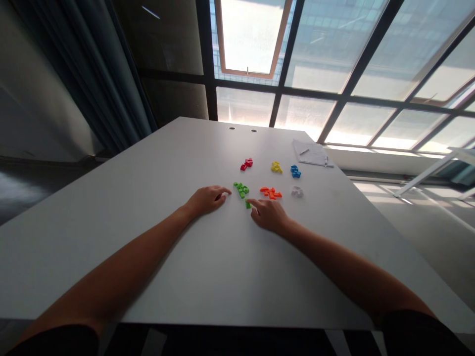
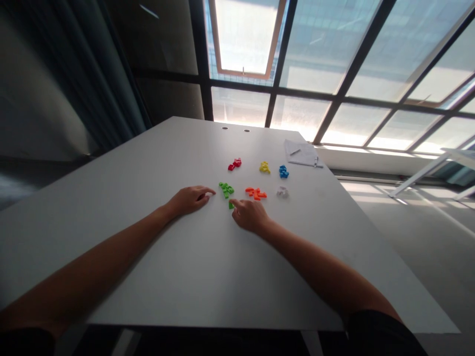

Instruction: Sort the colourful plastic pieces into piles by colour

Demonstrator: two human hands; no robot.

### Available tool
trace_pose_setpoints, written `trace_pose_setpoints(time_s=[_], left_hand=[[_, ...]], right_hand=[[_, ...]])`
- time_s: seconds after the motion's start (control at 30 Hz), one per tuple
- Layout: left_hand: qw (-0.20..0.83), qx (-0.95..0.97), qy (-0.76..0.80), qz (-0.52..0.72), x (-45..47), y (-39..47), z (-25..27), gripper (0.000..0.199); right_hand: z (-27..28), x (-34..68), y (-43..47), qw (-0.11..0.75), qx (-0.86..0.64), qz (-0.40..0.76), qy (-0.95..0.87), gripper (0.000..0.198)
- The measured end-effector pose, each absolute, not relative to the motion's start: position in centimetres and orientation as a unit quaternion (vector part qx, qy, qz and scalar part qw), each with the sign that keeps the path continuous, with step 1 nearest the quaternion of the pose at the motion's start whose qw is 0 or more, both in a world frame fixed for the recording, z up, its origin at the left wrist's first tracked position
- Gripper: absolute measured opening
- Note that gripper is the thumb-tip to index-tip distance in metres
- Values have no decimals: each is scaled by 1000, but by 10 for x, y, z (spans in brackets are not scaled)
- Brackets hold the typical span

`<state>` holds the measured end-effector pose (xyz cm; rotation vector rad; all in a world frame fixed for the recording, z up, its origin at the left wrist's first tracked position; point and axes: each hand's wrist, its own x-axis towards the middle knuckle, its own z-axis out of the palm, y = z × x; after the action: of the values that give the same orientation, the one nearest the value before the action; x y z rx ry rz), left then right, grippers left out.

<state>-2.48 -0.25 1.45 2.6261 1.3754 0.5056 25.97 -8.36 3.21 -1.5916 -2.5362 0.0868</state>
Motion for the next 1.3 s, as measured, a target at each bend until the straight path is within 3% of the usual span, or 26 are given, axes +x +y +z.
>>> trace_pose_setpoints(time_s=[0.4, 0.5, 0.67, 0.8, 0.97, 1.03, 1.13, 1.3], left_hand=[[72, 873, 454, 163, -27, -2, 15, 43], [72, 872, 458, 160, -26, -3, 15, 43], [68, 872, 458, 158, -24, -5, 16, 44], [77, 881, 437, 163, -23, -10, 16, 44], [105, 909, 370, 160, -28, -31, 18, 44], [118, 918, 350, 147, -31, -45, 23, 42], [131, 935, 304, 125, -34, -70, 33, 42], [46, 946, 283, 154, -33, -107, 37, 85]], right_hand=[[29, 257, -65, 46, -591, 34, -804, 58], [25, 260, -67, 84, -584, 37, -806, 60], [10, 268, -71, 209, -520, 11, -828, 33], [9, 275, -74, 304, -428, -58, -849, 26], [23, 293, -96, 323, -386, -75, -861, 26], [25, 302, -113, 293, -409, -37, -864, 38], [24, 313, -141, 212, -426, 24, -879, 77], [27, 321, -169, 135, -392, 41, -909, 113]])
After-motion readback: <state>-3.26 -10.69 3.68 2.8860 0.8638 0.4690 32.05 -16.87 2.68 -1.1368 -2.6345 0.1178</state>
